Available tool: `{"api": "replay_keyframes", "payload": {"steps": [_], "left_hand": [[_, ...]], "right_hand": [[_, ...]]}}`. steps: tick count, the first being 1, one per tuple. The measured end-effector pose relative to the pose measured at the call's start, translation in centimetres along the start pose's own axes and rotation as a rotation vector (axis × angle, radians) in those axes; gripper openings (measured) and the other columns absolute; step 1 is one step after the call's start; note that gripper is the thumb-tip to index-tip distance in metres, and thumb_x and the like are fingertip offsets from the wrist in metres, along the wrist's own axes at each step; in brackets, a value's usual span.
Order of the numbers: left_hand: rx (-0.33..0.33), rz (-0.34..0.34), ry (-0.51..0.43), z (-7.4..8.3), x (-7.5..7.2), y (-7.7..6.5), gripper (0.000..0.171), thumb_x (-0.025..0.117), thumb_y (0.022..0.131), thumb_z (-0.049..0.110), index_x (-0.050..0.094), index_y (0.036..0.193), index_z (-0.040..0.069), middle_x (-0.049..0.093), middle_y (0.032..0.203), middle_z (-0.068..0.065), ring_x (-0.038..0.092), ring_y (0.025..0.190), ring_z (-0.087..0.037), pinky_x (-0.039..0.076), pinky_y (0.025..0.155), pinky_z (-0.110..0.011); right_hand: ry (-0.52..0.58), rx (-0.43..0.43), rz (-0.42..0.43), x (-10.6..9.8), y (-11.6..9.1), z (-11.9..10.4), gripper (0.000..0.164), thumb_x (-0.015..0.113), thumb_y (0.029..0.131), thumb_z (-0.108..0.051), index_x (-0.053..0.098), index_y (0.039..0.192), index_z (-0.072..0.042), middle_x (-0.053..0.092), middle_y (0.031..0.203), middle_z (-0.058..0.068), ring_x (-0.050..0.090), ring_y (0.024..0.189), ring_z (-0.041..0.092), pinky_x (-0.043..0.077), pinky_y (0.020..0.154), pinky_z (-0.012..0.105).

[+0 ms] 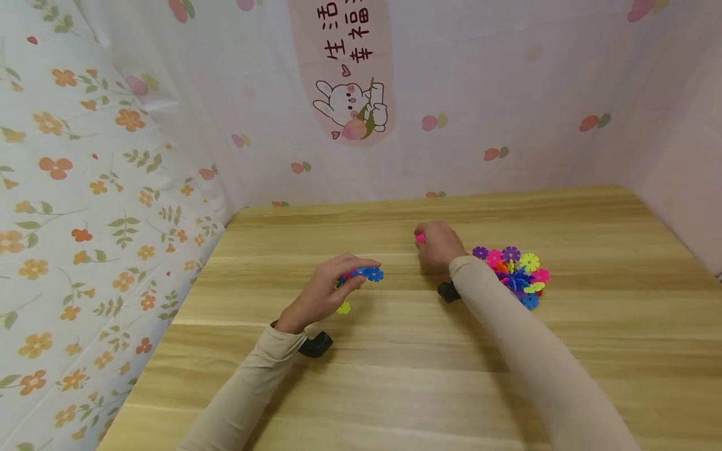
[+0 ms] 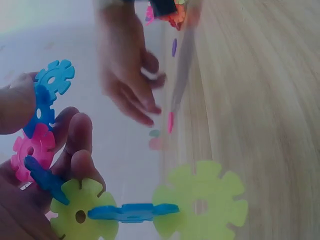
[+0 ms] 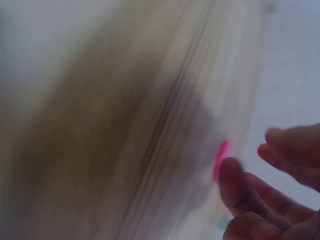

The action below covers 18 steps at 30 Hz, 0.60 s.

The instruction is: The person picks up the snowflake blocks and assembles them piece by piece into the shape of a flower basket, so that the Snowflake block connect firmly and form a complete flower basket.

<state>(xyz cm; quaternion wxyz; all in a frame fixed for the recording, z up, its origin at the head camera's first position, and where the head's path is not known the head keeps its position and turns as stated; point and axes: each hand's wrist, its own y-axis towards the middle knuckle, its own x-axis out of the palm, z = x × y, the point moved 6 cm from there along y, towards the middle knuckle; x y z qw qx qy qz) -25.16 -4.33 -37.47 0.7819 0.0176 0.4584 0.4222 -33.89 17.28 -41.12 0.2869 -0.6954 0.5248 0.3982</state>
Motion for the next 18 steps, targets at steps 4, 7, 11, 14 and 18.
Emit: {"api": "replay_keyframes", "payload": {"steps": [4, 7, 11, 14, 18], "left_hand": [[0.001, -0.005, -0.021, 0.2, 0.7, 0.0, 0.032, 0.058, 0.102, 0.014, 0.066, 0.132, 0.019, 0.067, 0.111, -0.001, 0.056, 0.089, -0.008, 0.047, 0.072, -0.018], [0.003, -0.008, -0.022, 0.4, 0.9, 0.2, 0.032, 0.057, 0.102, 0.013, 0.066, 0.132, 0.019, 0.067, 0.109, 0.0, 0.054, 0.086, -0.007, 0.045, 0.071, -0.018], [0.004, -0.012, -0.023, 0.5, 0.7, 0.5, 0.032, 0.056, 0.103, 0.014, 0.066, 0.133, 0.019, 0.067, 0.109, -0.001, 0.053, 0.085, -0.008, 0.045, 0.07, -0.017], [-0.005, -0.019, -0.034, 0.5, 0.7, 0.6, 0.032, 0.056, 0.102, 0.013, 0.066, 0.133, 0.016, 0.067, 0.111, -0.002, 0.052, 0.085, -0.008, 0.044, 0.069, -0.018], [-0.022, -0.028, -0.046, 0.2, 0.9, 0.6, 0.032, 0.057, 0.102, 0.012, 0.066, 0.133, 0.015, 0.067, 0.113, -0.002, 0.052, 0.086, -0.009, 0.043, 0.069, -0.018]], "right_hand": [[-0.201, 0.027, -0.029, 0.6, 1.1, 1.0, 0.032, 0.049, 0.097, -0.006, 0.07, 0.121, -0.001, 0.064, 0.124, 0.026, 0.062, 0.113, 0.045, 0.053, 0.096, 0.055], [-0.269, 0.037, -0.033, 0.9, 1.2, 1.4, 0.026, 0.052, 0.093, -0.003, 0.075, 0.107, -0.005, 0.068, 0.112, 0.02, 0.065, 0.103, 0.038, 0.057, 0.088, 0.053], [-0.253, 0.031, 0.029, 1.0, 1.4, 1.6, 0.028, 0.056, 0.085, 0.004, 0.077, 0.099, -0.006, 0.073, 0.104, 0.017, 0.067, 0.099, 0.035, 0.057, 0.087, 0.051], [-0.201, 0.027, 0.063, 1.0, 1.5, 1.7, 0.026, 0.058, 0.081, 0.006, 0.077, 0.094, -0.006, 0.075, 0.101, 0.015, 0.067, 0.099, 0.035, 0.057, 0.087, 0.05], [-0.109, 0.013, 0.041, 1.0, 1.3, 1.6, 0.016, 0.067, 0.081, 0.003, 0.073, 0.096, -0.001, 0.072, 0.096, 0.017, 0.065, 0.094, 0.034, 0.055, 0.085, 0.048]]}}
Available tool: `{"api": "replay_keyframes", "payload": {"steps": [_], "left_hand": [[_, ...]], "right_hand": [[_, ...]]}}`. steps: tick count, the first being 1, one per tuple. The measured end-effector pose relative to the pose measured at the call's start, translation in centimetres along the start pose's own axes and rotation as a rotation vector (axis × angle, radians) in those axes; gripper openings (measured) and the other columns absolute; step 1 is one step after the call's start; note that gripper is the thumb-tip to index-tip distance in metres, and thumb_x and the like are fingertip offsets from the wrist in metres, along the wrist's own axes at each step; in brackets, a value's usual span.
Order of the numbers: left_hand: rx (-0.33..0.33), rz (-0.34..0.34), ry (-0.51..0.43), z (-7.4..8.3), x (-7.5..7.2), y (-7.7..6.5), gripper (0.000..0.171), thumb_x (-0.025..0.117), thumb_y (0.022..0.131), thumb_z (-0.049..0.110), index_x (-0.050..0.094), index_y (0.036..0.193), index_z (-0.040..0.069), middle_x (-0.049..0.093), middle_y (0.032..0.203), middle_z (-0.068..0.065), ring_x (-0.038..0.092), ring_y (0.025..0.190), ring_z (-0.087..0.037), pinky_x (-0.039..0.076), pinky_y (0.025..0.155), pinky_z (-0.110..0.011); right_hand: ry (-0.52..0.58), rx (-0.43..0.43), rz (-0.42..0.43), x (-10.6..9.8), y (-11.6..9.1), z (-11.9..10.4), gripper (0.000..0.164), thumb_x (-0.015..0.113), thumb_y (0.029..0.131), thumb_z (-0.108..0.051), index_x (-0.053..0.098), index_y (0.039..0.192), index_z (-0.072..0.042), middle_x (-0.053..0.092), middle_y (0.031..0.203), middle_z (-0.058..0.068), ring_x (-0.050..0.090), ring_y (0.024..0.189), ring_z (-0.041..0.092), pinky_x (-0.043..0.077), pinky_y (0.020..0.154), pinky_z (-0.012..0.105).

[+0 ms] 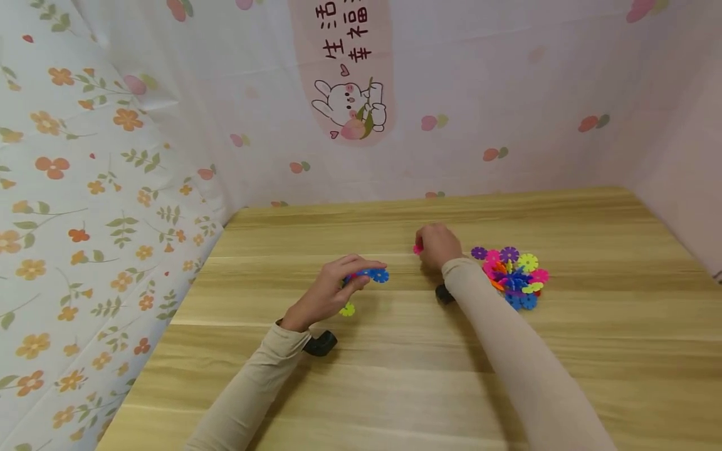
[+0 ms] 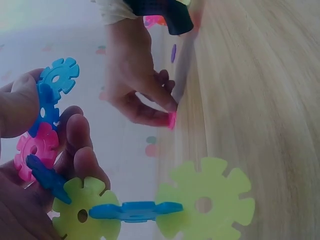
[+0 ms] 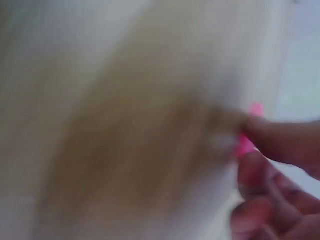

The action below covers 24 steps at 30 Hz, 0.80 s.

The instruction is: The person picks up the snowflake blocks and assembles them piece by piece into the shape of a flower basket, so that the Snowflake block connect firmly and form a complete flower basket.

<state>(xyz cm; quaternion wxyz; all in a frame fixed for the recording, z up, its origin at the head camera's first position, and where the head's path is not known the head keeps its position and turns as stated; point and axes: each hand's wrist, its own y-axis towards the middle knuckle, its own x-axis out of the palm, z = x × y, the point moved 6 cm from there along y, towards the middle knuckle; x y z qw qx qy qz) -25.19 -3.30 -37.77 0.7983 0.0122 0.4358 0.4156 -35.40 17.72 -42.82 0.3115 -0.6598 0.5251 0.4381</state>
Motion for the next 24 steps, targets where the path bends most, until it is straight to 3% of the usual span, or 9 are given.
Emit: {"api": "replay_keyframes", "payload": {"steps": [5, 11, 18, 24], "left_hand": [[-0.024, -0.004, -0.003, -0.5, 0.2, -0.1, 0.032, 0.056, 0.103, 0.015, 0.066, 0.133, 0.017, 0.067, 0.111, -0.001, 0.054, 0.087, -0.009, 0.045, 0.071, -0.019], [-0.022, 0.005, -0.01, -0.7, 0.2, -0.1, 0.032, 0.055, 0.103, 0.017, 0.066, 0.133, 0.016, 0.068, 0.113, -0.002, 0.057, 0.091, -0.01, 0.047, 0.073, -0.02], [-0.001, 0.025, -0.027, -0.6, 0.3, 0.2, 0.032, 0.053, 0.103, 0.016, 0.065, 0.133, 0.015, 0.068, 0.115, -0.005, 0.059, 0.091, -0.011, 0.049, 0.074, -0.021], [-0.006, 0.052, -0.074, -0.5, 0.1, 0.5, 0.033, 0.053, 0.103, 0.014, 0.064, 0.134, 0.012, 0.066, 0.113, -0.008, 0.064, 0.084, -0.022, 0.053, 0.072, -0.022]], "right_hand": [[0.138, -0.001, -0.109, 0.1, -1.0, -0.4, 0.02, 0.076, 0.082, -0.001, 0.072, 0.102, -0.001, 0.07, 0.093, 0.017, 0.062, 0.086, 0.028, 0.052, 0.076, 0.04], [0.301, -0.035, -0.178, 0.5, -3.1, -1.9, 0.004, 0.072, 0.089, -0.006, 0.072, 0.093, -0.005, 0.067, 0.081, 0.008, 0.054, 0.073, 0.016, 0.045, 0.065, 0.027], [0.698, -0.043, -0.244, 0.7, -6.6, -4.1, 0.018, 0.057, 0.102, -0.013, 0.07, 0.11, -0.004, 0.066, 0.079, 0.015, 0.062, 0.067, 0.03, 0.053, 0.059, 0.033], [0.894, -0.027, -0.227, 0.6, -8.0, -5.2, 0.027, 0.053, 0.105, -0.015, 0.064, 0.122, 0.001, 0.062, 0.078, 0.009, 0.055, 0.065, 0.017, 0.051, 0.062, 0.033]]}}
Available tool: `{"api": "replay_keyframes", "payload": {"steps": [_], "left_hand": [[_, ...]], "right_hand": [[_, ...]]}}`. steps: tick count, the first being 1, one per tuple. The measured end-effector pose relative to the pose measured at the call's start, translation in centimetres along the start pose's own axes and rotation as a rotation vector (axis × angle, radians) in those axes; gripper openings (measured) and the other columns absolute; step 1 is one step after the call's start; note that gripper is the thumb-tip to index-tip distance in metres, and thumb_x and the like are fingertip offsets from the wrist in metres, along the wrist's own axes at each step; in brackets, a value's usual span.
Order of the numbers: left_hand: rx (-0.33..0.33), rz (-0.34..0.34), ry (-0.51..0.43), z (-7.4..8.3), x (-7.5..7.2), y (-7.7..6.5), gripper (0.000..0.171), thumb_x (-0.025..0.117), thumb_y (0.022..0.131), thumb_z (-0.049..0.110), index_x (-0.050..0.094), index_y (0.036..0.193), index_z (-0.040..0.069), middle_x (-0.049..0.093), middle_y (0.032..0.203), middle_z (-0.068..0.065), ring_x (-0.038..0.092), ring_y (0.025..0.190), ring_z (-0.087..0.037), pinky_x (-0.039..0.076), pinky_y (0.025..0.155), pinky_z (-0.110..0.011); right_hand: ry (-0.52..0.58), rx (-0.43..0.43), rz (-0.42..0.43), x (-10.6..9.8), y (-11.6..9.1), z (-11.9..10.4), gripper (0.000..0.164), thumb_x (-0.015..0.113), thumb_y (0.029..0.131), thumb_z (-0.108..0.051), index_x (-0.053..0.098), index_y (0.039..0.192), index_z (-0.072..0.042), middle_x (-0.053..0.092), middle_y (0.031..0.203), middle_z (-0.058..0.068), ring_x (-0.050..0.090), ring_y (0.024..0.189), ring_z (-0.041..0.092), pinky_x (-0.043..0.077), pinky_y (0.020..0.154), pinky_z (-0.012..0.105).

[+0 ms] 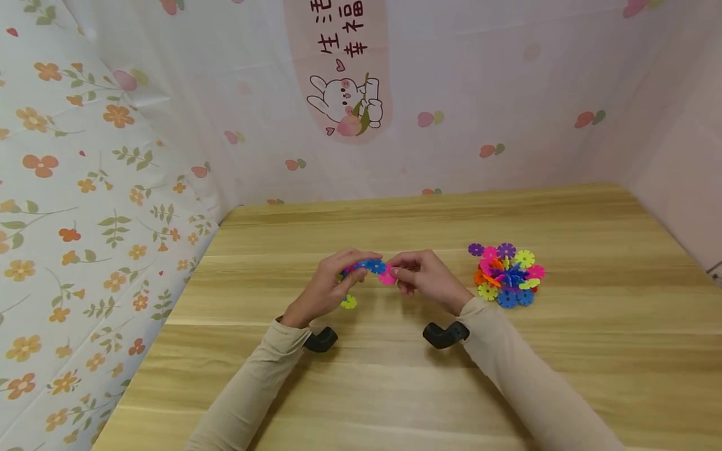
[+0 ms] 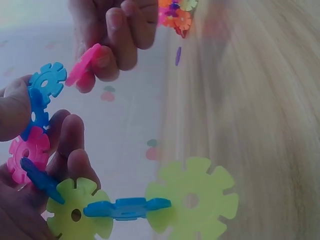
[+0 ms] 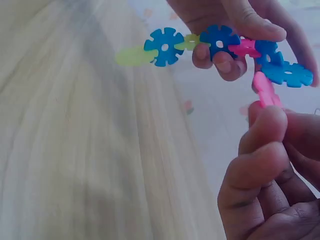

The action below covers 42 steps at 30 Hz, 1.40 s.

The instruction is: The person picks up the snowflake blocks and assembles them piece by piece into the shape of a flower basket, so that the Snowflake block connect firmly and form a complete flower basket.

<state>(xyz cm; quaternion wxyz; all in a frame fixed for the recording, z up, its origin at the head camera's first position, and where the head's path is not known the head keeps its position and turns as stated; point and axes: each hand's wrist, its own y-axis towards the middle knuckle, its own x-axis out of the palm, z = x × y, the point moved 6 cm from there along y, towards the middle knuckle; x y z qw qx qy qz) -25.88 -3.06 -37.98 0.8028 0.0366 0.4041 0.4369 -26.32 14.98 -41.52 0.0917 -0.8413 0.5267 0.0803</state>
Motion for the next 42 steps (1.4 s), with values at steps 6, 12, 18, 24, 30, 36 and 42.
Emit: {"api": "replay_keyframes", "payload": {"steps": [6, 12, 18, 24, 30, 36, 42], "left_hand": [[0.016, 0.017, -0.002, 0.3, -0.4, 0.0, 0.032, 0.053, 0.103, 0.015, 0.065, 0.133, 0.013, 0.066, 0.109, -0.008, 0.064, 0.083, -0.02, 0.053, 0.072, -0.021], [0.01, 0.029, -0.027, 0.1, -0.5, -0.2, 0.032, 0.053, 0.103, 0.013, 0.065, 0.132, 0.01, 0.066, 0.11, -0.007, 0.064, 0.083, -0.018, 0.054, 0.073, -0.021], [0.032, 0.032, -0.04, 0.2, -0.3, -0.3, 0.031, 0.056, 0.101, 0.011, 0.066, 0.13, 0.01, 0.066, 0.104, -0.007, 0.06, 0.081, -0.013, 0.052, 0.07, -0.022], [0.056, 0.011, -0.076, 0.3, 0.0, -0.5, 0.03, 0.056, 0.1, 0.011, 0.066, 0.129, 0.01, 0.066, 0.098, -0.006, 0.061, 0.076, -0.023, 0.051, 0.066, -0.021], [0.043, -0.013, -0.106, 0.2, 0.2, -0.4, 0.032, 0.058, 0.1, 0.012, 0.066, 0.129, 0.005, 0.071, 0.111, -0.008, 0.063, 0.075, -0.013, 0.055, 0.066, -0.022], [0.023, -0.029, -0.13, 0.2, 0.3, -0.3, 0.032, 0.059, 0.099, 0.011, 0.066, 0.13, 0.006, 0.071, 0.114, -0.01, 0.065, 0.073, -0.019, 0.056, 0.063, -0.025], [-0.014, -0.036, -0.174, -0.1, 0.6, -0.5, 0.034, 0.057, 0.101, 0.012, 0.065, 0.133, 0.008, 0.067, 0.086, -0.015, 0.053, 0.055, -0.017, 0.048, 0.048, -0.023]], "right_hand": [[0.064, 0.001, 0.032, 0.1, -0.4, -0.2, 0.028, 0.051, 0.106, -0.016, 0.064, 0.122, 0.003, 0.06, 0.073, 0.003, 0.052, 0.063, 0.011, 0.048, 0.061, 0.031], [0.201, 0.026, 0.01, 0.7, -0.5, 0.0, 0.028, 0.05, 0.106, -0.015, 0.062, 0.123, 0.003, 0.062, 0.077, -0.004, 0.053, 0.067, 0.008, 0.049, 0.063, 0.025], [0.34, 0.033, 0.001, 1.2, -0.7, 0.3, 0.019, 0.052, 0.104, -0.013, 0.067, 0.114, -0.005, 0.066, 0.082, -0.006, 0.055, 0.067, 0.004, 0.049, 0.062, 0.019], [0.399, 0.036, 0.012, 1.7, -0.9, 0.7, 0.017, 0.052, 0.104, -0.012, 0.068, 0.107, -0.012, 0.066, 0.081, -0.008, 0.055, 0.067, 0.004, 0.049, 0.062, 0.017], [0.418, 0.032, 0.02, 1.8, -1.1, 1.0, 0.016, 0.053, 0.104, -0.013, 0.069, 0.106, -0.013, 0.064, 0.08, -0.007, 0.054, 0.066, 0.004, 0.049, 0.062, 0.017], [0.447, 0.039, 0.024, 1.8, -1.1, 1.1, 0.019, 0.052, 0.104, -0.011, 0.07, 0.102, -0.016, 0.065, 0.08, -0.008, 0.054, 0.065, 0.003, 0.049, 0.06, 0.015], [0.511, 0.02, 0.008, 2.1, -1.3, 0.8, 0.022, 0.052, 0.103, -0.008, 0.072, 0.1, -0.017, 0.066, 0.08, -0.008, 0.054, 0.065, 0.002, 0.05, 0.06, 0.014]]}}
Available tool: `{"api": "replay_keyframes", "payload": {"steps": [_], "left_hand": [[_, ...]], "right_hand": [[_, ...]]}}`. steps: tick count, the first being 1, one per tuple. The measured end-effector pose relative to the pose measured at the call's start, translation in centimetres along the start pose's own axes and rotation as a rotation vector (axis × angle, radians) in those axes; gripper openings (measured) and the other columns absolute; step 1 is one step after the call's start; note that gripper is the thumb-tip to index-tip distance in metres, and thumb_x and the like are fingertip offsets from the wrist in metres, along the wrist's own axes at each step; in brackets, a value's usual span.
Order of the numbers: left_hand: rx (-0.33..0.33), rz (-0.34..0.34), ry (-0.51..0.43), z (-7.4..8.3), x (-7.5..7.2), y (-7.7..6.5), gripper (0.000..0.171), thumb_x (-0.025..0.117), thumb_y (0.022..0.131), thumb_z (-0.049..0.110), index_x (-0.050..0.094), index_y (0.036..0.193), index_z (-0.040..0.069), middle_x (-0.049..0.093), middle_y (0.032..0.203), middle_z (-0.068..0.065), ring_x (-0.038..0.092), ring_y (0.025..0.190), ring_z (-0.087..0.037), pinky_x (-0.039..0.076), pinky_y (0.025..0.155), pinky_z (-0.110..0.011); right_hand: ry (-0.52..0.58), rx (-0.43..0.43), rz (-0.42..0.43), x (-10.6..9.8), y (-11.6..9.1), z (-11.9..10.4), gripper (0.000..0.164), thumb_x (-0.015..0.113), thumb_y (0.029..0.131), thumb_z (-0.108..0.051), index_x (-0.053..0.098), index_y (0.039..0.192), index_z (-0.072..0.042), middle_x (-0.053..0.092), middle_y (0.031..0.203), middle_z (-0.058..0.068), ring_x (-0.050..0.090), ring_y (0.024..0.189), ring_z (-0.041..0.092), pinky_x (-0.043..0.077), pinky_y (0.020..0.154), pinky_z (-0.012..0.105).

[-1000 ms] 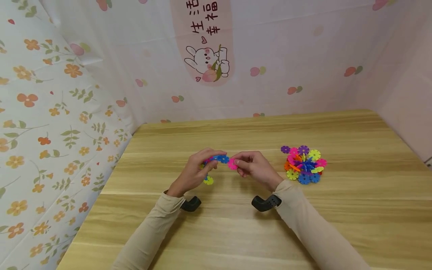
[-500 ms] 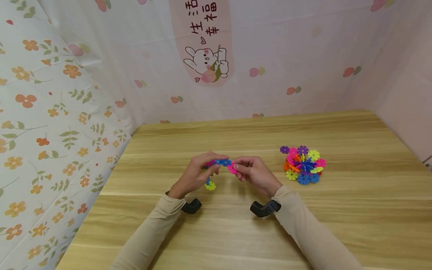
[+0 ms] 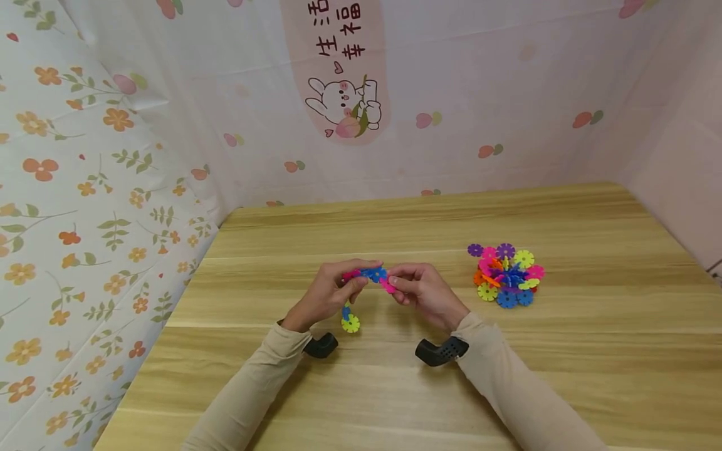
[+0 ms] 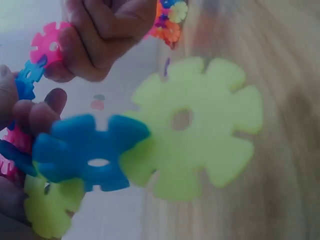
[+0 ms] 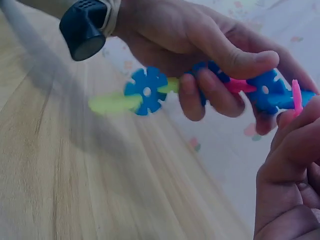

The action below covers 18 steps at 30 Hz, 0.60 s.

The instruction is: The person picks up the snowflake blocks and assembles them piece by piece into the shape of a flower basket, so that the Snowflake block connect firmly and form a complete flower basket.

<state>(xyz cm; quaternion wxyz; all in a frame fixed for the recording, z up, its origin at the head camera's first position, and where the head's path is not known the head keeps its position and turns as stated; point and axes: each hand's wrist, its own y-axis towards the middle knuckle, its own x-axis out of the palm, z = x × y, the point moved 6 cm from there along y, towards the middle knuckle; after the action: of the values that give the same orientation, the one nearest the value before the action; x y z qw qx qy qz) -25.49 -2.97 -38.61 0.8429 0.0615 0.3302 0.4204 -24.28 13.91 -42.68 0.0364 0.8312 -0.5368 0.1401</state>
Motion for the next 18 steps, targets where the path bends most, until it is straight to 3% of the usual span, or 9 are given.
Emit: {"api": "replay_keyframes", "payload": {"steps": [3, 7, 11, 14, 18], "left_hand": [[0.03, 0.009, 0.025, 0.3, -0.3, 0.2, 0.034, 0.057, 0.101, 0.013, 0.065, 0.134, 0.008, 0.069, 0.09, -0.016, 0.05, 0.055, -0.013, 0.046, 0.048, -0.02], [0.075, 0.026, 0.086, 0.8, -0.8, 0.4, 0.034, 0.058, 0.1, 0.013, 0.064, 0.134, 0.009, 0.072, 0.102, -0.012, 0.059, 0.064, -0.018, 0.049, 0.056, -0.02], [0.084, 0.035, 0.116, 0.8, -1.2, 0.4, 0.035, 0.06, 0.099, 0.009, 0.064, 0.134, 0.01, 0.072, 0.112, -0.009, 0.067, 0.074, -0.022, 0.054, 0.064, -0.022], [0.076, 0.036, 0.145, 0.7, -1.2, 0.2, 0.036, 0.062, 0.098, 0.008, 0.065, 0.133, 0.011, 0.071, 0.108, -0.008, 0.067, 0.077, -0.019, 0.054, 0.066, -0.022], [0.06, 0.024, 0.176, 0.4, -1.3, -0.1, 0.035, 0.063, 0.098, 0.009, 0.065, 0.132, 0.011, 0.071, 0.104, -0.009, 0.065, 0.078, -0.015, 0.052, 0.067, -0.02]], "right_hand": [[0.024, -0.001, -0.005, 0.2, 0.0, -0.2, 0.02, 0.052, 0.104, -0.01, 0.071, 0.103, -0.016, 0.066, 0.081, -0.007, 0.055, 0.066, 0.002, 0.05, 0.061, 0.013], [-0.057, 0.021, 0.023, -0.1, 0.4, -0.4, 0.02, 0.05, 0.106, -0.019, 0.065, 0.114, -0.008, 0.064, 0.082, -0.005, 0.055, 0.066, 0.003, 0.05, 0.061, 0.016], [-0.331, 0.023, 0.116, -1.7, 1.0, -0.9, 0.031, 0.047, 0.107, -0.023, 0.061, 0.123, 0.0, 0.065, 0.092, 0.008, 0.057, 0.066, 0.008, 0.053, 0.062, 0.023], [-0.569, 0.004, 0.233, -3.6, 0.9, -1.5, 0.031, 0.048, 0.107, -0.018, 0.063, 0.122, 0.004, 0.064, 0.103, 0.02, 0.06, 0.066, 0.013, 0.054, 0.059, 0.027], [-0.762, 0.033, 0.331, -5.8, 0.5, -1.7, 0.028, 0.051, 0.105, -0.017, 0.065, 0.118, 0.004, 0.066, 0.099, 0.022, 0.062, 0.068, 0.018, 0.053, 0.057, 0.027]]}}
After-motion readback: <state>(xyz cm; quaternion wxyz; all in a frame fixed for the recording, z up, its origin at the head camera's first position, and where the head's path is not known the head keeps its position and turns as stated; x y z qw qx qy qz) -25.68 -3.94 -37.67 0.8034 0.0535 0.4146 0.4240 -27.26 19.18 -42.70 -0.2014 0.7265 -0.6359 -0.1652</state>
